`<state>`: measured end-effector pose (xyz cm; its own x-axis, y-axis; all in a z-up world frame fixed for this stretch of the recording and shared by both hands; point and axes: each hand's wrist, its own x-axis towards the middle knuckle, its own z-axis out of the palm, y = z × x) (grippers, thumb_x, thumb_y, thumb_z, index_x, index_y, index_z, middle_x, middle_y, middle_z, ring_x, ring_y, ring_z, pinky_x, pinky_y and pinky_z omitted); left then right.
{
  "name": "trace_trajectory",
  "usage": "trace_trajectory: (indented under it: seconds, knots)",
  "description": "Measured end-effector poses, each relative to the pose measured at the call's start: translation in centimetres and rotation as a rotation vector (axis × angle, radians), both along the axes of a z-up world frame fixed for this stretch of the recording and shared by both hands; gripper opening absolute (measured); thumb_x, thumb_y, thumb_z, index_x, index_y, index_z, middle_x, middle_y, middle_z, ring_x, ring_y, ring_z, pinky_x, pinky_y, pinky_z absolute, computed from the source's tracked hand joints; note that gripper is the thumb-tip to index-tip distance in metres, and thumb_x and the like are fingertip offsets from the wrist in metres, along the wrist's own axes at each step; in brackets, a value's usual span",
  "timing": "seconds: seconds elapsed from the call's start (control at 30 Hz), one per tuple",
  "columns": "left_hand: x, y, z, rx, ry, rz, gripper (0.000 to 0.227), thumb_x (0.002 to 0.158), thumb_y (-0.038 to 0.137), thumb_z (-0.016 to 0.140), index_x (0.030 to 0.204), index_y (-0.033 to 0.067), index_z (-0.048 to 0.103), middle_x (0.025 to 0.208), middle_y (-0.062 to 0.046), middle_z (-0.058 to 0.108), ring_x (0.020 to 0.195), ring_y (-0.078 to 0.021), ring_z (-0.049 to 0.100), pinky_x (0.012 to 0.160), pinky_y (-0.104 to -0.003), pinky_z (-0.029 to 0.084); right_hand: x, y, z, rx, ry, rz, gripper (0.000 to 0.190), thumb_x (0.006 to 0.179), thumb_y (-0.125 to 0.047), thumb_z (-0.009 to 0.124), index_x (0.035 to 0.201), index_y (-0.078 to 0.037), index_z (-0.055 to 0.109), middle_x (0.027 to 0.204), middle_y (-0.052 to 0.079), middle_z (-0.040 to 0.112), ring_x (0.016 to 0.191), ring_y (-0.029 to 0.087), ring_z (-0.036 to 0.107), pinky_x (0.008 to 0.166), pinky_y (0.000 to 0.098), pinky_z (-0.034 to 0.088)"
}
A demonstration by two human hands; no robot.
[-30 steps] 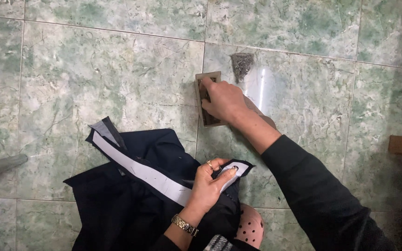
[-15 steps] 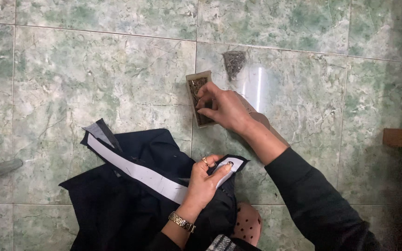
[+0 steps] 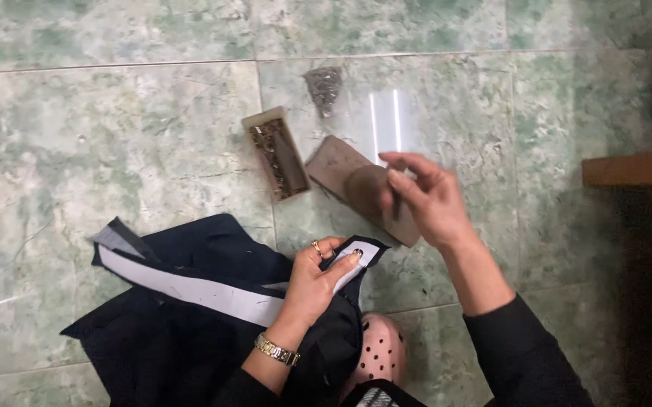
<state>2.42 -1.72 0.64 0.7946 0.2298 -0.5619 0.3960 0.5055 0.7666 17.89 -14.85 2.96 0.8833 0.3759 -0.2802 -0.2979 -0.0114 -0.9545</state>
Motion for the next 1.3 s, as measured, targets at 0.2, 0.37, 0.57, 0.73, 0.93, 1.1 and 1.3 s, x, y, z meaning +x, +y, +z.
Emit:
trace_trajectory:
  seconds: [0.2,0.37,0.57,0.73,0.93,1.1,1.3]
  knots:
    - [3.0,-1.8,-0.7,-0.099,0.113,0.038,0.018,0.073,0.004,0.079,0.090,0.0043,0.072,0.061,0.001,0.064,0.050,-0.0031,0.058,0.047,-0.012,0.045,-3.2,-3.9,-0.2,0.056,0.328,0.014,0.030,0.099,-0.013,0.047,0.120,0.003,0.062,0.089,0.012,0.065,0.037,0.001,0.032,0.030,0.0157,0.029]
    - [5.0,-3.5,-3.3,-0.115,0.167,0.051,0.017,0.075,0.005,0.078,0.090,0.0053,0.072,0.062,0.001,0.066,0.052,-0.0043,0.063,0.047,-0.013,0.049,-3.6,-6.5,-3.1,0.050,0.421,0.013,0.019,0.097,-0.009,0.053,0.108,0.002,0.064,0.053,0.001,0.040,0.034,0.004,0.027,0.028,0.0183,0.024]
    - [6.1,-4.0,-5.3,-0.017,0.204,0.079,0.015,0.076,0.007,0.077,0.090,0.0085,0.071,0.066,0.003,0.067,0.055,-0.0025,0.062,0.049,-0.013,0.049,-2.3,-5.4,-2.3,-0.076,0.356,-0.040,0.007,0.089,-0.005,0.065,0.095,0.000,0.066,0.053,-0.001,0.042,0.033,0.004,0.031,0.030,0.0178,0.023]
    - [6.4,-4.2,-5.9,0.075,0.221,0.119,0.016,0.075,0.007,0.076,0.091,0.0071,0.072,0.067,0.002,0.067,0.056,-0.0024,0.061,0.049,-0.013,0.049,-2.6,-5.7,-5.2,-0.134,0.320,0.007,0.007,0.090,-0.006,0.065,0.094,0.000,0.067,0.050,-0.001,0.042,0.034,0.005,0.035,0.031,0.0175,0.026]
    - [6.5,-5.3,-6.3,0.166,0.247,0.089,0.013,0.077,0.006,0.074,0.090,0.0066,0.072,0.066,0.000,0.065,0.055,-0.0037,0.058,0.049,-0.014,0.047,-3.2,-6.6,-8.1,-0.263,0.188,0.036,0.014,0.086,-0.013,0.074,0.087,-0.002,0.065,0.055,0.003,0.049,0.046,0.007,0.037,0.037,0.0198,0.026]
    - [7.3,-5.6,-5.9,0.327,0.248,0.108,0.013,0.075,0.009,0.075,0.089,0.0068,0.074,0.064,-0.001,0.066,0.055,-0.0045,0.055,0.048,-0.017,0.047,-2.7,-5.7,-6.9,-0.272,0.141,-0.002,0.018,0.088,-0.013,0.074,0.080,-0.001,0.062,0.054,0.003,0.042,0.050,0.009,0.038,0.045,0.0240,0.031]
    - [7.8,-6.3,-5.1,0.378,0.254,0.166,0.013,0.075,0.008,0.074,0.088,0.0079,0.076,0.061,-0.002,0.064,0.054,-0.0044,0.053,0.047,-0.017,0.045,-1.9,-5.1,-5.7,-0.311,0.087,0.057,0.026,0.091,-0.012,0.070,0.071,-0.004,0.056,0.051,0.001,0.035,0.048,0.009,0.033,0.047,0.0257,0.030]
